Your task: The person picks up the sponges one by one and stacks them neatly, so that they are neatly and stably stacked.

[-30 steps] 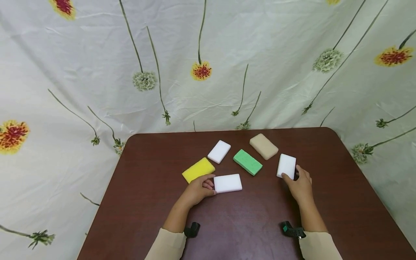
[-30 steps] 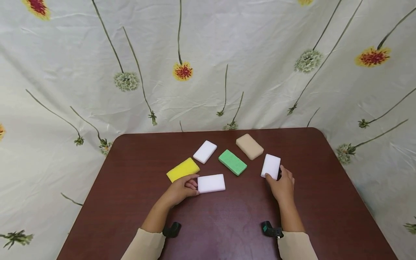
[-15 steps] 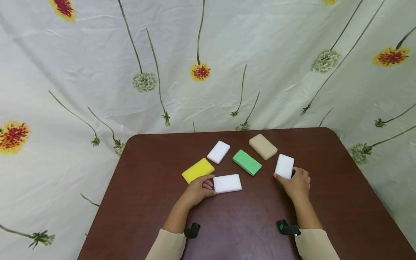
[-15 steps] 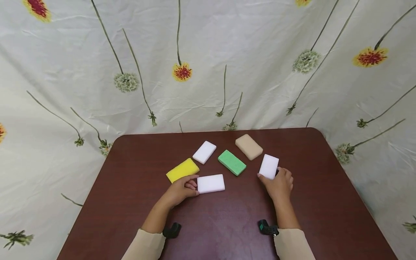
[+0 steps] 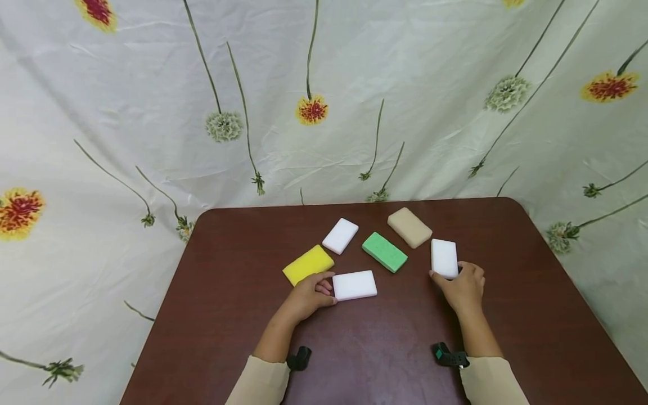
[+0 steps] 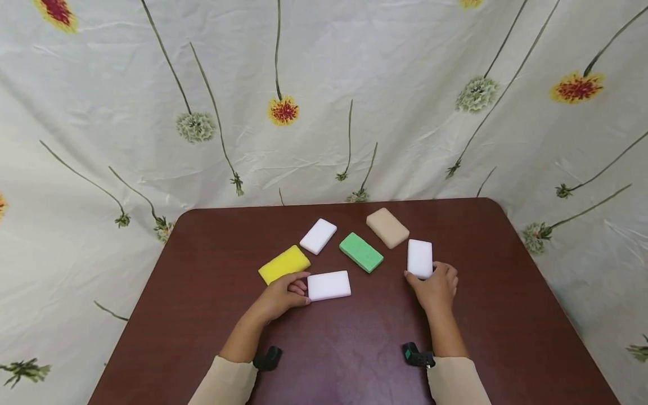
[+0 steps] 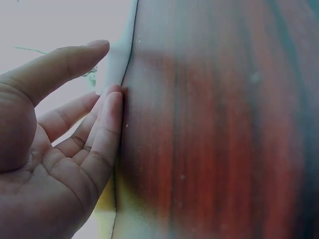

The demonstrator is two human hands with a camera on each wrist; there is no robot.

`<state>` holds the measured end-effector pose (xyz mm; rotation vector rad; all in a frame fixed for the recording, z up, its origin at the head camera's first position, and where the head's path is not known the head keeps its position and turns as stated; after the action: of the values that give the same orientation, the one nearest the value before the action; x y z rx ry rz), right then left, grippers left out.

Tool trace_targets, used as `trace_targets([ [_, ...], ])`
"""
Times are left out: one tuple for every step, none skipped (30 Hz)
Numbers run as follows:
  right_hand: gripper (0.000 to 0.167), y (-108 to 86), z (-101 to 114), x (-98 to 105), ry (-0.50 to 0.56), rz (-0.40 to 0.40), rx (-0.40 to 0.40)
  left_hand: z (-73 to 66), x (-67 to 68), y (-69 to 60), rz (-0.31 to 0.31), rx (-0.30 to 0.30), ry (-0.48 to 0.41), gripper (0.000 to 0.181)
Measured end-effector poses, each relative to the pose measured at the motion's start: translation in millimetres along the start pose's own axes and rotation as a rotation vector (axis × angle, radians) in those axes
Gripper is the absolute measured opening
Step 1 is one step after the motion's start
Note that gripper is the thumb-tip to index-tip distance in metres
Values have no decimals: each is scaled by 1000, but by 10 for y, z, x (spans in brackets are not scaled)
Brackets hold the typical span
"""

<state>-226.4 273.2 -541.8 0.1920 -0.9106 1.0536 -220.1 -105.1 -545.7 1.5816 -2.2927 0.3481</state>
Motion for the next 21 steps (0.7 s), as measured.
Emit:
trace_targets([
  [82,-1,-1,4,3,-1,0,-4,1,4,0,-3,3,61],
  [81,-1,-3,8,7,1,0,-8,2,8,0,-4,7,61],
  [80,-3,-4,12,13,3,0,-12,3,10,0,-7,10,62],
  [79,-2,-7,18,22,6,-1,-13,2,13,1,-7,11,62],
  [79,1,-9,22,32,8,-1,-14,-1,14,2,-9,13,63],
  [78,4,-15,31,44,9,-2,-15,-5,16,3,-13,16,64],
  [78,10,-19,38,57,9,-3,-17,-5,22,5,-16,20,65],
  [77,18,-25,47,69,8,-5,-18,-5,29,6,-20,24,67],
  [77,20,-26,59,79,8,-5,-18,-7,35,7,-23,26,68],
  [77,26,-31,66,86,8,-6,-19,-8,41,7,-26,28,69],
  [77,27,-33,74,90,9,-5,-21,-8,46,7,-30,30,70],
  [77,24,-37,84,92,12,-7,-24,-10,51,7,-33,29,70],
  [76,22,-38,88,92,15,-6,-25,-12,53,8,-34,29,70],
  [77,19,-39,95,96,16,-6,-25,-13,52,7,-34,26,71],
  [77,15,-41,99,105,19,-7,-28,-16,50,7,-35,23,71],
  [77,13,-44,102,115,20,-9,-31,-16,46,7,-36,22,72],
  [76,10,-46,106,130,21,-10,-34,-17,43,6,-37,19,72],
  [75,8,-49,110,147,21,-13,-38,-17,39,5,-39,19,73],
  [74,7,-55,114,170,20,-17,-41,-17,35,4,-41,20,73],
  [73,4,-60,119,195,19,-22,-44,-17,32,2,-41,21,73],
  [72,1,-65,122,214,20,-25,-48,-18,31,1,-44,21,74],
])
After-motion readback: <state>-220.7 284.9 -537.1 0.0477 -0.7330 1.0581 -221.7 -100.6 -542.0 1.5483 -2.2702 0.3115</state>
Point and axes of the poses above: each hand's wrist, its own y-axis towards the middle knuckle, its own x-axis out of the back of the hand, z = x × y, the point moved 9 cm from there along y, towards the middle knuckle, and after that the axes turned 15 degrees about -x, right-handed, at the moved point
